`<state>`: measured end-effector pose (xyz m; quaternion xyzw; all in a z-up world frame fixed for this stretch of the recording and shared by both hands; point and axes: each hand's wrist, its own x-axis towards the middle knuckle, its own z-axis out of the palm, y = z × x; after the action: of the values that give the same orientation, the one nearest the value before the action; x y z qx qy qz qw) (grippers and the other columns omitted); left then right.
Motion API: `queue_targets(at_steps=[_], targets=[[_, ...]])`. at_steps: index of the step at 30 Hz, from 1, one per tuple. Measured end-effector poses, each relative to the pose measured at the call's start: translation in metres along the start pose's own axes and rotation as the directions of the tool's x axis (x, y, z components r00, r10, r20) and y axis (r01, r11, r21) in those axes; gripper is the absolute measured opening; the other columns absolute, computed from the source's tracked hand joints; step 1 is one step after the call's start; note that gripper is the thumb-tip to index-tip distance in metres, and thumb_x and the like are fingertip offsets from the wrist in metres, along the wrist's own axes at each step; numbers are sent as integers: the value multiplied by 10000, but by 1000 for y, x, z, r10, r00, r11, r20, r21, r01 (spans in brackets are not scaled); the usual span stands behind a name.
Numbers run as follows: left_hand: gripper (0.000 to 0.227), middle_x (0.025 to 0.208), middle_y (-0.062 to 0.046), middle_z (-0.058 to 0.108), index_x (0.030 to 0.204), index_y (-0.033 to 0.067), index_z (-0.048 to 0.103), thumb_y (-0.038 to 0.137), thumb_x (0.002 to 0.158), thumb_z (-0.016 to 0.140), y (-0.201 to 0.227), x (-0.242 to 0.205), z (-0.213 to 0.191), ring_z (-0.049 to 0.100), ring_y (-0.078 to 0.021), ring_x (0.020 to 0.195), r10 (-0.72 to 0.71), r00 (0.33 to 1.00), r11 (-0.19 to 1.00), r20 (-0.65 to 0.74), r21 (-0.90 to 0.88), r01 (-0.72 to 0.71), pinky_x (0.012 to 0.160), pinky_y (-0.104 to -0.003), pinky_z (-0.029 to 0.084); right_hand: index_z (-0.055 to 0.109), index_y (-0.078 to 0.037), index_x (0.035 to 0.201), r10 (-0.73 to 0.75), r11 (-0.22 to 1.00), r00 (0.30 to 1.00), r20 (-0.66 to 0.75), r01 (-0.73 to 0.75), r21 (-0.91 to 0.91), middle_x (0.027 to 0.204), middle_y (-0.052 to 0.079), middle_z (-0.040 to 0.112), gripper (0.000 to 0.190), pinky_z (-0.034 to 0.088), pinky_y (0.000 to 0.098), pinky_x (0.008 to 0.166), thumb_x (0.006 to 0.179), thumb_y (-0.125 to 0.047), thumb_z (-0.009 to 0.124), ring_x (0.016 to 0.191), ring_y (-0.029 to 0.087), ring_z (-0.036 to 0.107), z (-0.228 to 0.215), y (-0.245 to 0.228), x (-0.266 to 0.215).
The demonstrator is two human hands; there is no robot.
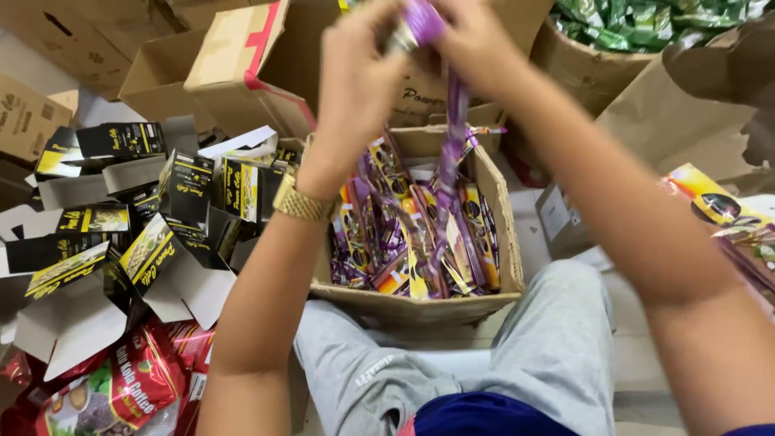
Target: Sorting and organizing small packaged food items into cardboard boxes on a warehouse floor.
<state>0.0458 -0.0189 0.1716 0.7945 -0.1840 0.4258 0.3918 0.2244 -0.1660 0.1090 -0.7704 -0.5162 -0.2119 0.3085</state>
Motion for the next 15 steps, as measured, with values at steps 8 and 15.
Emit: queue_targets(at_steps=[8, 15], targets=[[75, 818, 22, 591, 983, 24, 659, 57, 932, 615, -23, -15, -71, 517, -89, 711, -336, 942, 920, 3, -213, 329, 643, -257, 412, 676, -45, 840, 362, 542, 782, 508, -619, 568, 767, 71, 611, 214, 467, 326, 658, 870, -175, 843, 724, 158, 576, 96, -1, -218], [102, 700, 37, 546, 981, 62, 646, 93, 934, 561, -91, -199, -75, 407, -42, 518, -712, 696, 683, 90, -137, 717, 443, -221, 316, 649, -151, 985, 594, -265, 803, -48, 252, 931, 1231, 47, 682, 193, 499, 473, 1170, 945, -262, 802, 1249, 237, 648, 47, 6, -196]])
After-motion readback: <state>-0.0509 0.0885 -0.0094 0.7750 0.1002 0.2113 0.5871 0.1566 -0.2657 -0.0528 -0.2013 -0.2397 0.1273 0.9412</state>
